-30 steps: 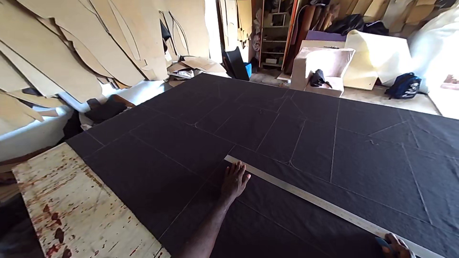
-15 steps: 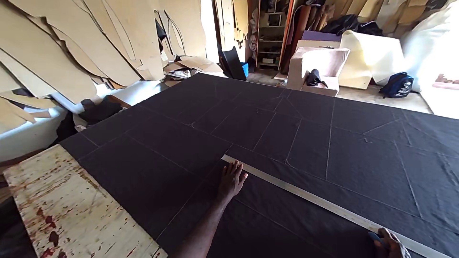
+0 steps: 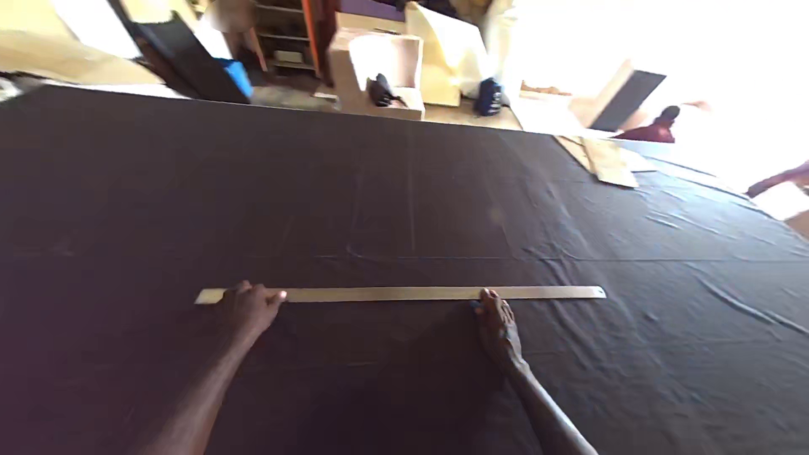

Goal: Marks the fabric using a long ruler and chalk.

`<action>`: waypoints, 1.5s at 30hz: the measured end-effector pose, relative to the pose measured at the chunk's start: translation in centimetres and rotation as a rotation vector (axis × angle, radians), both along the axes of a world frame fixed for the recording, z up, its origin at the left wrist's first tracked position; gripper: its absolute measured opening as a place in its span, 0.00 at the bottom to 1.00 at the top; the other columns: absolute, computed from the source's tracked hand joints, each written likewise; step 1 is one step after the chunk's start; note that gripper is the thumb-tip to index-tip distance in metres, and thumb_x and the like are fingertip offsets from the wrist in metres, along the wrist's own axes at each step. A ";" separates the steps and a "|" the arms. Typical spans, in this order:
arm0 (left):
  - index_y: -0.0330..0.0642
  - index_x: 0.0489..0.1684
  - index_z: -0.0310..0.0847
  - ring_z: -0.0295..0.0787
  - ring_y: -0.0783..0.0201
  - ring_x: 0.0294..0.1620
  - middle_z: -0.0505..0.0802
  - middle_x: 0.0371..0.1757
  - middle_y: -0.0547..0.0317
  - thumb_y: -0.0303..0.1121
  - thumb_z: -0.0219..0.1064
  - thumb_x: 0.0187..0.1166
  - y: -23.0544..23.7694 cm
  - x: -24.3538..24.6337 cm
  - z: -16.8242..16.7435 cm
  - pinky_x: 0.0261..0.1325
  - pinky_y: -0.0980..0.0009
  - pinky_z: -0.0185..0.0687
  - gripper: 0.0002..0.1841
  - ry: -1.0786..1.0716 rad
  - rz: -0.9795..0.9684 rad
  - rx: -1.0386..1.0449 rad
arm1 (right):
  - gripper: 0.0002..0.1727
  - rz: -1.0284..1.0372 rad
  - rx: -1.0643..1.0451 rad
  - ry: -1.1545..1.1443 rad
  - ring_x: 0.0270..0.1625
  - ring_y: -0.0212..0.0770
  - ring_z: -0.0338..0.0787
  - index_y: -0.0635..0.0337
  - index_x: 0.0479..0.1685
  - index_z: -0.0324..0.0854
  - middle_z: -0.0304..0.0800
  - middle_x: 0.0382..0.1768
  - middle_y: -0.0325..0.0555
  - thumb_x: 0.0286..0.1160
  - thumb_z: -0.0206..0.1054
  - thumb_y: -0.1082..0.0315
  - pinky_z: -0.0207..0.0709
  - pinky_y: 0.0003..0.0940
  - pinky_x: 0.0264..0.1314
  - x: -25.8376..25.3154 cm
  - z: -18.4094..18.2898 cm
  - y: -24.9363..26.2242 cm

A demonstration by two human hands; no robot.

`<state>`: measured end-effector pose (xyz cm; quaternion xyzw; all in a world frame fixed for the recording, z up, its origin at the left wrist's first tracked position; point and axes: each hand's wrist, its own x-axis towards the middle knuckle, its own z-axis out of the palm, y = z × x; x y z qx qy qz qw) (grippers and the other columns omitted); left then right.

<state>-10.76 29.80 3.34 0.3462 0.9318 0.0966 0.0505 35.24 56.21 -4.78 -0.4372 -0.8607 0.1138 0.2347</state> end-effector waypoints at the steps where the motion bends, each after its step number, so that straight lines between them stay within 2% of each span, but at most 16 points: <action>1: 0.32 0.59 0.86 0.78 0.29 0.72 0.86 0.65 0.30 0.49 0.66 0.84 0.7 1.0 -0.6 0.70 0.29 0.72 0.25 0.000 -0.024 0.061 | 0.29 0.006 -0.007 0.003 0.88 0.44 0.69 0.52 0.85 0.71 0.75 0.83 0.44 0.91 0.49 0.50 0.56 0.49 0.94 0.0 -0.1 0.1; 4: 0.37 0.68 0.84 0.81 0.35 0.71 0.87 0.67 0.36 0.46 0.67 0.83 3.9 6.5 -2.1 0.74 0.35 0.74 0.24 0.009 -0.230 0.215 | 0.26 0.023 -0.023 0.026 0.88 0.40 0.68 0.54 0.81 0.74 0.76 0.83 0.42 0.91 0.52 0.54 0.55 0.46 0.94 -0.2 0.0 0.2; 8: 0.45 0.64 0.88 0.82 0.46 0.71 0.88 0.67 0.49 0.46 0.74 0.77 9.8 13.7 -4.7 0.75 0.44 0.75 0.21 -0.023 -0.464 0.316 | 0.26 0.024 -0.031 0.010 0.90 0.39 0.65 0.54 0.80 0.74 0.75 0.83 0.40 0.92 0.49 0.52 0.52 0.45 0.95 -0.1 0.1 0.0; 11: 0.48 0.62 0.90 0.82 0.46 0.68 0.88 0.64 0.51 0.44 0.77 0.75 12.7 15.9 -3.7 0.71 0.44 0.78 0.20 -0.089 -0.445 0.254 | 0.24 0.020 -0.049 -0.019 0.92 0.36 0.61 0.54 0.70 0.79 0.72 0.85 0.36 0.92 0.47 0.51 0.49 0.44 0.96 -0.4 0.2 0.1; 14: 0.49 0.58 0.90 0.82 0.45 0.66 0.89 0.61 0.50 0.43 0.80 0.71 14.2 15.8 -1.9 0.67 0.43 0.79 0.19 -0.131 -0.390 0.107 | 0.26 0.023 -0.056 -0.022 0.92 0.36 0.59 0.54 0.74 0.78 0.69 0.87 0.36 0.93 0.45 0.50 0.47 0.44 0.96 -0.5 0.1 0.1; 16: 0.47 0.57 0.89 0.83 0.43 0.66 0.89 0.59 0.48 0.42 0.82 0.69 15.1 15.3 -1.3 0.68 0.43 0.79 0.20 -0.159 -0.395 0.029 | 0.23 0.030 -0.085 0.103 0.91 0.40 0.63 0.56 0.70 0.79 0.71 0.86 0.39 0.92 0.49 0.52 0.53 0.46 0.95 0.0 0.2 0.2; 18: 0.46 0.56 0.89 0.82 0.42 0.66 0.89 0.59 0.46 0.42 0.83 0.67 15.9 14.7 -0.8 0.70 0.42 0.78 0.21 -0.194 -0.408 -0.040 | 0.16 -0.027 -0.099 0.312 0.79 0.44 0.79 0.57 0.62 0.83 0.83 0.75 0.43 0.89 0.57 0.59 0.73 0.48 0.82 0.6 0.8 -0.1; 20: 0.46 0.55 0.89 0.82 0.43 0.66 0.89 0.59 0.47 0.43 0.85 0.65 16.7 14.4 -0.2 0.72 0.43 0.76 0.22 -0.209 -0.414 -0.126 | 0.13 -0.120 -0.111 0.483 0.57 0.46 0.89 0.59 0.57 0.85 0.89 0.56 0.49 0.85 0.63 0.62 0.86 0.48 0.59 1.1 1.3 -0.4; 22: 0.47 0.53 0.89 0.82 0.44 0.67 0.89 0.59 0.48 0.44 0.86 0.62 17.6 14.1 0.1 0.73 0.43 0.75 0.22 -0.212 -0.419 -0.213 | 0.12 -0.177 -0.112 0.573 0.42 0.41 0.91 0.60 0.55 0.85 0.90 0.46 0.48 0.84 0.65 0.62 0.88 0.42 0.44 1.3 1.4 -0.6; 24: 0.48 0.54 0.89 0.81 0.44 0.70 0.90 0.61 0.50 0.47 0.86 0.61 18.4 13.8 0.2 0.72 0.42 0.75 0.24 -0.195 -0.429 -0.286 | 0.11 -0.207 -0.098 0.612 0.34 0.37 0.89 0.59 0.52 0.85 0.90 0.40 0.45 0.82 0.67 0.61 0.87 0.38 0.37 1.2 1.4 -0.5; 28: 0.48 0.52 0.88 0.81 0.44 0.69 0.90 0.59 0.51 0.47 0.86 0.60 18.7 14.4 0.7 0.67 0.40 0.77 0.24 -0.122 -0.439 -0.324 | 0.10 -0.284 -0.137 0.578 0.31 0.37 0.89 0.57 0.52 0.85 0.90 0.36 0.43 0.78 0.72 0.65 0.87 0.40 0.36 1.1 1.3 -0.4; 31: 0.47 0.51 0.88 0.82 0.44 0.67 0.91 0.56 0.50 0.46 0.86 0.61 18.1 14.9 1.0 0.67 0.42 0.76 0.23 -0.088 -0.452 -0.288 | 0.15 -0.347 -0.223 0.548 0.28 0.40 0.88 0.55 0.59 0.85 0.90 0.32 0.43 0.75 0.74 0.66 0.86 0.45 0.33 1.1 2.0 -0.1; 35: 0.46 0.52 0.87 0.83 0.44 0.67 0.90 0.57 0.50 0.46 0.85 0.62 17.7 15.2 1.0 0.67 0.42 0.76 0.23 -0.068 -0.445 -0.278 | 0.16 -0.330 -0.396 0.481 0.25 0.46 0.87 0.57 0.60 0.84 0.89 0.29 0.48 0.76 0.73 0.67 0.84 0.49 0.29 1.5 4.3 1.0; 40: 0.45 0.52 0.87 0.82 0.42 0.68 0.90 0.59 0.48 0.46 0.85 0.62 17.7 15.2 1.2 0.67 0.39 0.76 0.24 -0.067 -0.452 -0.264 | 0.14 -0.383 -0.245 0.495 0.28 0.47 0.87 0.59 0.58 0.85 0.89 0.30 0.50 0.75 0.74 0.68 0.83 0.51 0.32 3.0 4.6 2.3; 42: 0.46 0.51 0.87 0.83 0.43 0.66 0.90 0.57 0.49 0.46 0.86 0.62 17.7 15.1 1.0 0.67 0.40 0.76 0.23 -0.061 -0.452 -0.270 | 0.14 -0.397 -0.267 0.494 0.28 0.45 0.89 0.57 0.54 0.88 0.91 0.30 0.47 0.71 0.75 0.68 0.84 0.51 0.35 3.8 3.5 3.2; 45: 0.46 0.51 0.87 0.83 0.43 0.66 0.90 0.56 0.50 0.46 0.86 0.62 17.7 15.0 0.8 0.66 0.40 0.77 0.23 -0.057 -0.457 -0.268 | 0.13 -0.328 -0.333 0.424 0.27 0.47 0.86 0.57 0.57 0.86 0.88 0.29 0.49 0.76 0.73 0.67 0.82 0.51 0.31 4.2 4.5 2.5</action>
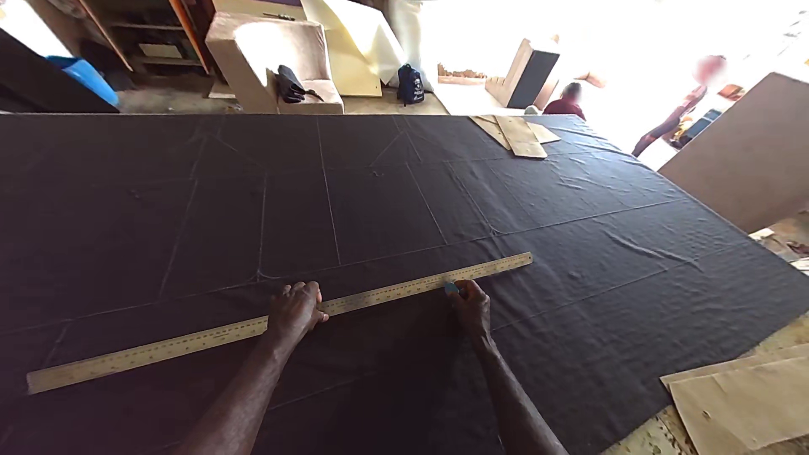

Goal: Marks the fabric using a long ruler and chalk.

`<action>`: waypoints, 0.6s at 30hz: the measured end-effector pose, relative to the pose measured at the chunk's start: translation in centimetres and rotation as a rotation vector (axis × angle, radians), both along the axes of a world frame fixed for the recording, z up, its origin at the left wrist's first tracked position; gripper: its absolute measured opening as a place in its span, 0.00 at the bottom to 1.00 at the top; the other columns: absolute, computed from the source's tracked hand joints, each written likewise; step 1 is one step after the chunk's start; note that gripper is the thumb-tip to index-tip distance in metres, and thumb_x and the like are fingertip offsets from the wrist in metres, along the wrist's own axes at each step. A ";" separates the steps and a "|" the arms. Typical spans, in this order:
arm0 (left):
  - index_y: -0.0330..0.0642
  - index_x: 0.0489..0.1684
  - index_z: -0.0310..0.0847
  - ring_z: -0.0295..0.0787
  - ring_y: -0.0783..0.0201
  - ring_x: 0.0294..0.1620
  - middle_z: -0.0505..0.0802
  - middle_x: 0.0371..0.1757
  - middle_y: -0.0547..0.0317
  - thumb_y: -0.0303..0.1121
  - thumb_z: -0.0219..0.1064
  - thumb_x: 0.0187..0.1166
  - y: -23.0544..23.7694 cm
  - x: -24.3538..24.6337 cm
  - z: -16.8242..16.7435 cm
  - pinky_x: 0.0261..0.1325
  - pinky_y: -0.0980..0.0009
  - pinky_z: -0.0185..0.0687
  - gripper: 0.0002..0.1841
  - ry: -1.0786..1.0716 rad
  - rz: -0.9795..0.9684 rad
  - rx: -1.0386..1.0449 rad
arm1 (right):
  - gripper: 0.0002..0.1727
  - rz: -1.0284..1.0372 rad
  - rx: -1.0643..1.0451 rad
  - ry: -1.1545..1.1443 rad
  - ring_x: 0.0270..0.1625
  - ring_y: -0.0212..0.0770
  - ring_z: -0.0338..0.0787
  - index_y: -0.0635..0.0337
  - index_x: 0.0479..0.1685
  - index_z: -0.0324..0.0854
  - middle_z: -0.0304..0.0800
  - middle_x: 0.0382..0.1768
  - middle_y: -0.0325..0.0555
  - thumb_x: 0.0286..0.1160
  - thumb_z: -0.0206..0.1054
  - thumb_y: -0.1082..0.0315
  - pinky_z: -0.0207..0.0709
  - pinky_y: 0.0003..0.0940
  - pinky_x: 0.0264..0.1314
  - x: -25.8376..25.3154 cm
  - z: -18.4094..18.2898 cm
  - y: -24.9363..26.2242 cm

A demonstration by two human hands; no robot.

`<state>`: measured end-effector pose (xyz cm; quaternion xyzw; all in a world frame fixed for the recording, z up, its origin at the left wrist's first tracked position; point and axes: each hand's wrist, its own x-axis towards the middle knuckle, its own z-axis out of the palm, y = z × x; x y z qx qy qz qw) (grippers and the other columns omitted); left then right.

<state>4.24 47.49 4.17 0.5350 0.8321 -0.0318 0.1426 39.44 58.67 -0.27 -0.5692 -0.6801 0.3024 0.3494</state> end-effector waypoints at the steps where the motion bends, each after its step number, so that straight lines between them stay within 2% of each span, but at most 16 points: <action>1: 0.46 0.51 0.87 0.83 0.43 0.66 0.90 0.56 0.49 0.46 0.86 0.62 0.0 0.0 0.0 0.65 0.40 0.77 0.23 0.001 -0.003 -0.004 | 0.13 0.008 0.007 -0.012 0.27 0.47 0.86 0.56 0.55 0.86 0.88 0.28 0.48 0.75 0.74 0.67 0.82 0.51 0.31 -0.1 -0.1 0.2; 4: 0.48 0.52 0.87 0.83 0.43 0.67 0.90 0.58 0.50 0.48 0.85 0.62 0.2 -0.1 0.0 0.66 0.40 0.77 0.23 0.019 -0.006 -0.027 | 0.12 0.020 0.024 -0.037 0.30 0.45 0.89 0.55 0.53 0.89 0.91 0.30 0.45 0.72 0.75 0.65 0.84 0.53 0.37 -0.4 -1.1 1.3; 13: 0.48 0.51 0.87 0.83 0.44 0.67 0.91 0.57 0.51 0.48 0.85 0.63 0.3 -0.1 -0.1 0.65 0.40 0.78 0.23 0.031 -0.003 -0.022 | 0.11 0.089 0.069 -0.230 0.40 0.49 0.92 0.51 0.53 0.89 0.93 0.39 0.46 0.76 0.71 0.62 0.85 0.58 0.44 -1.0 -0.7 1.1; 16: 0.48 0.51 0.87 0.84 0.45 0.66 0.91 0.57 0.52 0.48 0.85 0.63 0.3 0.0 -0.1 0.65 0.42 0.78 0.23 0.054 -0.010 -0.027 | 0.10 0.187 0.053 -0.393 0.47 0.52 0.93 0.52 0.52 0.89 0.93 0.43 0.48 0.76 0.69 0.62 0.84 0.59 0.50 -1.2 0.9 1.5; 18: 0.48 0.53 0.87 0.83 0.44 0.67 0.91 0.58 0.51 0.48 0.85 0.63 0.3 0.1 -0.1 0.66 0.41 0.78 0.24 0.056 -0.008 -0.033 | 0.09 0.321 -0.108 -0.537 0.49 0.55 0.92 0.52 0.46 0.90 0.93 0.42 0.50 0.74 0.68 0.61 0.83 0.62 0.52 -1.1 3.7 2.8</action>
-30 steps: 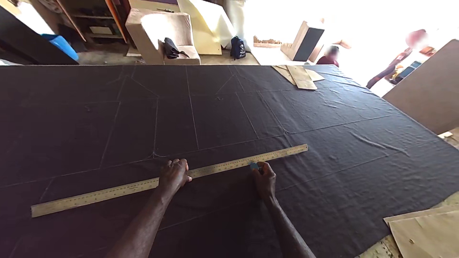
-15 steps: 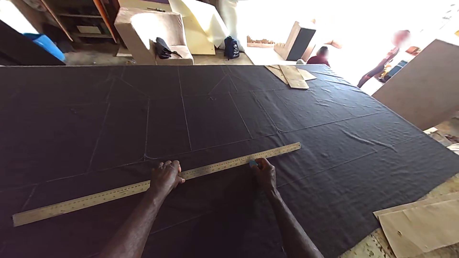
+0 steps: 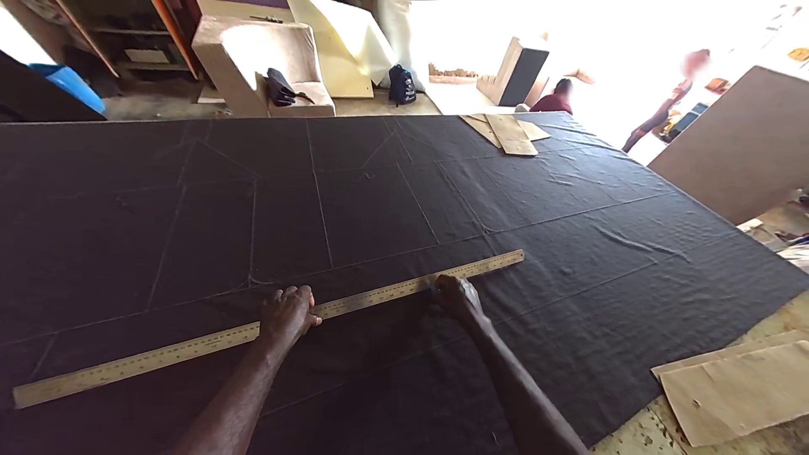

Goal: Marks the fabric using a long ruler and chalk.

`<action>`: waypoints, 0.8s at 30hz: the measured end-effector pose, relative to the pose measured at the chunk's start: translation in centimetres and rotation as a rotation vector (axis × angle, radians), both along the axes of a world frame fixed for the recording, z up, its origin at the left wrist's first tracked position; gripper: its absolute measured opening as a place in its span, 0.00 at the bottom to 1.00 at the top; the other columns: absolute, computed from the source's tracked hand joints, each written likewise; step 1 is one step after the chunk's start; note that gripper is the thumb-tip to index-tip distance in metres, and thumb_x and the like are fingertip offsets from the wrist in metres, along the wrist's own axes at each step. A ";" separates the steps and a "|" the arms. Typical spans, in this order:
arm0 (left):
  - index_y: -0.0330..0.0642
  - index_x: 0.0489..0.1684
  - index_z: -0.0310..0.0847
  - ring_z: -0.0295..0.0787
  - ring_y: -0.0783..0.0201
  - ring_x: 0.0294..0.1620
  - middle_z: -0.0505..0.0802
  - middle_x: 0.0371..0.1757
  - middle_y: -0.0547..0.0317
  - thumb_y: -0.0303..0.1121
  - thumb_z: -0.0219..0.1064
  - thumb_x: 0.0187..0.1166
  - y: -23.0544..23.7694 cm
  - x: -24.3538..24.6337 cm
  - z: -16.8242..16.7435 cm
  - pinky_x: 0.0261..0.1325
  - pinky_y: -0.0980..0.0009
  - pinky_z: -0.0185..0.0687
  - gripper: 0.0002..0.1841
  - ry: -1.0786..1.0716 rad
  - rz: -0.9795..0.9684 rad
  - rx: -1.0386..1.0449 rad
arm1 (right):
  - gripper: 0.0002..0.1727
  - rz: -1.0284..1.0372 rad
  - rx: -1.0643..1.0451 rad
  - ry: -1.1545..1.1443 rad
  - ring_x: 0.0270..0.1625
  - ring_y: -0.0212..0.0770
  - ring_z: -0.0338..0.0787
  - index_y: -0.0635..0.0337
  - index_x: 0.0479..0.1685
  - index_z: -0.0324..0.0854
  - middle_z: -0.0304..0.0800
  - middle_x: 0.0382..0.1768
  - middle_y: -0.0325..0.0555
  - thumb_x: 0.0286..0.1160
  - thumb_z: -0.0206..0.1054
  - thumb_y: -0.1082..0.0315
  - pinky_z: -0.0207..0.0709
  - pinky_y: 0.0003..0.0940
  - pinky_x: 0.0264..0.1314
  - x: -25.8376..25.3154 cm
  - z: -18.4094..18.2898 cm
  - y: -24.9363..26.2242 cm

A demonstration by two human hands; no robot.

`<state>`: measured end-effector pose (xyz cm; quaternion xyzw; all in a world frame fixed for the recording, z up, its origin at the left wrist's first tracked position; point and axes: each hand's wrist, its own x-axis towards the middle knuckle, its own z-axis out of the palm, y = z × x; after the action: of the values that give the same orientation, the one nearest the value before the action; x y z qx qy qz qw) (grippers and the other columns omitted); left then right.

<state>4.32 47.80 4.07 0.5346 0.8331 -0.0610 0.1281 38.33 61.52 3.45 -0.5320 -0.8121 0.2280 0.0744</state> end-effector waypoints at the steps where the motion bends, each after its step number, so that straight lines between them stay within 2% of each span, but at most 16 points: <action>1: 0.47 0.54 0.87 0.82 0.44 0.68 0.90 0.59 0.50 0.48 0.84 0.64 -0.1 0.1 0.0 0.67 0.41 0.77 0.24 0.000 0.002 -0.001 | 0.09 0.057 -0.093 -0.069 0.48 0.56 0.92 0.53 0.43 0.90 0.93 0.41 0.52 0.72 0.69 0.61 0.82 0.65 0.50 0.1 1.4 0.8; 3: 0.46 0.55 0.86 0.81 0.42 0.70 0.90 0.60 0.49 0.48 0.84 0.65 -0.5 0.5 0.2 0.68 0.40 0.76 0.25 0.000 -0.006 0.016 | 0.08 0.088 -0.157 -0.053 0.46 0.55 0.93 0.53 0.41 0.92 0.94 0.39 0.51 0.70 0.72 0.61 0.83 0.66 0.49 1.0 2.8 1.3; 5: 0.44 0.57 0.85 0.81 0.40 0.70 0.91 0.60 0.47 0.45 0.82 0.67 -1.0 1.2 0.6 0.72 0.38 0.73 0.24 0.010 -0.019 0.067 | 0.10 0.006 -0.091 0.058 0.49 0.53 0.92 0.51 0.49 0.91 0.94 0.44 0.49 0.72 0.71 0.63 0.83 0.63 0.53 2.5 4.0 -0.6; 8: 0.47 0.57 0.84 0.84 0.40 0.66 0.94 0.51 0.49 0.43 0.79 0.71 -2.4 2.3 0.9 0.74 0.39 0.71 0.20 0.085 -0.036 0.122 | 0.17 -0.062 -0.031 0.342 0.45 0.42 0.92 0.48 0.65 0.88 0.94 0.47 0.43 0.79 0.69 0.61 0.87 0.49 0.53 5.8 2.4 -6.9; 9: 0.48 0.57 0.84 0.85 0.41 0.64 0.94 0.50 0.50 0.44 0.78 0.72 -2.9 2.2 0.7 0.74 0.39 0.71 0.19 0.074 -0.052 0.153 | 0.18 -0.078 -0.028 0.424 0.46 0.37 0.92 0.47 0.67 0.87 0.94 0.49 0.40 0.80 0.68 0.60 0.88 0.43 0.54 7.3 1.2 -9.5; 11: 0.50 0.60 0.86 0.86 0.41 0.62 0.94 0.51 0.49 0.48 0.76 0.75 -3.9 1.6 0.6 0.74 0.38 0.71 0.20 -0.079 -0.053 0.241 | 0.18 -0.102 0.002 0.610 0.48 0.33 0.92 0.53 0.66 0.89 0.94 0.51 0.40 0.79 0.69 0.61 0.87 0.34 0.56 10.1 -1.0 -15.3; 12: 0.50 0.61 0.87 0.86 0.42 0.60 0.94 0.50 0.48 0.50 0.75 0.76 -4.7 1.4 0.5 0.72 0.37 0.72 0.21 -0.182 -0.052 0.293 | 0.18 -0.122 0.001 0.685 0.48 0.33 0.92 0.56 0.64 0.89 0.94 0.50 0.41 0.79 0.69 0.63 0.88 0.32 0.55 11.5 -1.7 -18.1; 14: 0.49 0.53 0.91 0.89 0.46 0.54 0.95 0.46 0.52 0.53 0.71 0.78 -7.3 2.5 0.5 0.64 0.39 0.78 0.19 -0.306 -0.061 0.403 | 0.16 -0.190 -0.019 0.793 0.43 0.33 0.92 0.58 0.62 0.90 0.94 0.47 0.42 0.78 0.71 0.66 0.90 0.31 0.48 14.2 -2.5 -23.5; 16: 0.48 0.42 0.92 0.91 0.52 0.41 0.94 0.36 0.55 0.55 0.67 0.81 -10.4 4.9 1.0 0.49 0.42 0.84 0.20 -0.332 -0.064 0.527 | 0.14 -0.252 -0.006 0.861 0.41 0.34 0.93 0.60 0.59 0.90 0.94 0.46 0.42 0.76 0.71 0.69 0.91 0.32 0.44 16.8 -2.3 -27.2; 17: 0.48 0.37 0.90 0.89 0.54 0.34 0.91 0.30 0.57 0.59 0.64 0.81 -12.0 6.5 1.3 0.41 0.43 0.82 0.23 -0.313 -0.062 0.591 | 0.13 -0.272 0.030 0.881 0.40 0.34 0.93 0.61 0.57 0.89 0.95 0.45 0.42 0.76 0.71 0.70 0.91 0.33 0.43 18.2 -1.6 -28.3; 18: 0.48 0.33 0.90 0.87 0.55 0.30 0.89 0.26 0.58 0.63 0.62 0.81 -13.7 8.1 1.7 0.39 0.45 0.80 0.26 -0.271 -0.071 0.638 | 0.11 -0.287 0.078 0.889 0.39 0.35 0.93 0.62 0.54 0.88 0.94 0.44 0.42 0.76 0.70 0.71 0.91 0.33 0.41 19.6 -0.7 -28.9; 20: 0.48 0.31 0.91 0.88 0.55 0.32 0.90 0.26 0.58 0.67 0.58 0.79 -16.9 10.6 2.4 0.48 0.46 0.79 0.31 -0.213 -0.111 0.696 | 0.10 -0.347 0.157 0.852 0.35 0.35 0.92 0.62 0.52 0.86 0.94 0.40 0.41 0.77 0.70 0.69 0.89 0.33 0.36 22.4 1.3 -29.6; 21: 0.48 0.30 0.91 0.87 0.56 0.31 0.89 0.26 0.59 0.70 0.57 0.78 -18.1 11.3 2.6 0.47 0.46 0.78 0.33 -0.220 -0.126 0.709 | 0.10 -0.379 0.193 0.822 0.37 0.34 0.92 0.61 0.52 0.86 0.93 0.40 0.41 0.78 0.69 0.68 0.89 0.33 0.39 23.7 2.3 -29.8; 24: 0.45 0.26 0.87 0.83 0.55 0.23 0.85 0.20 0.57 0.76 0.54 0.73 -20.5 12.5 4.0 0.30 0.48 0.79 0.39 -0.289 -0.179 0.659 | 0.11 -0.395 0.390 0.753 0.52 0.35 0.94 0.62 0.54 0.86 0.94 0.50 0.42 0.80 0.66 0.66 0.90 0.36 0.57 27.0 4.2 -30.9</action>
<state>16.87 27.33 8.08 0.6212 0.7312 0.2756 0.0593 65.38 30.60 7.63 -0.5327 -0.6395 0.2298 0.5044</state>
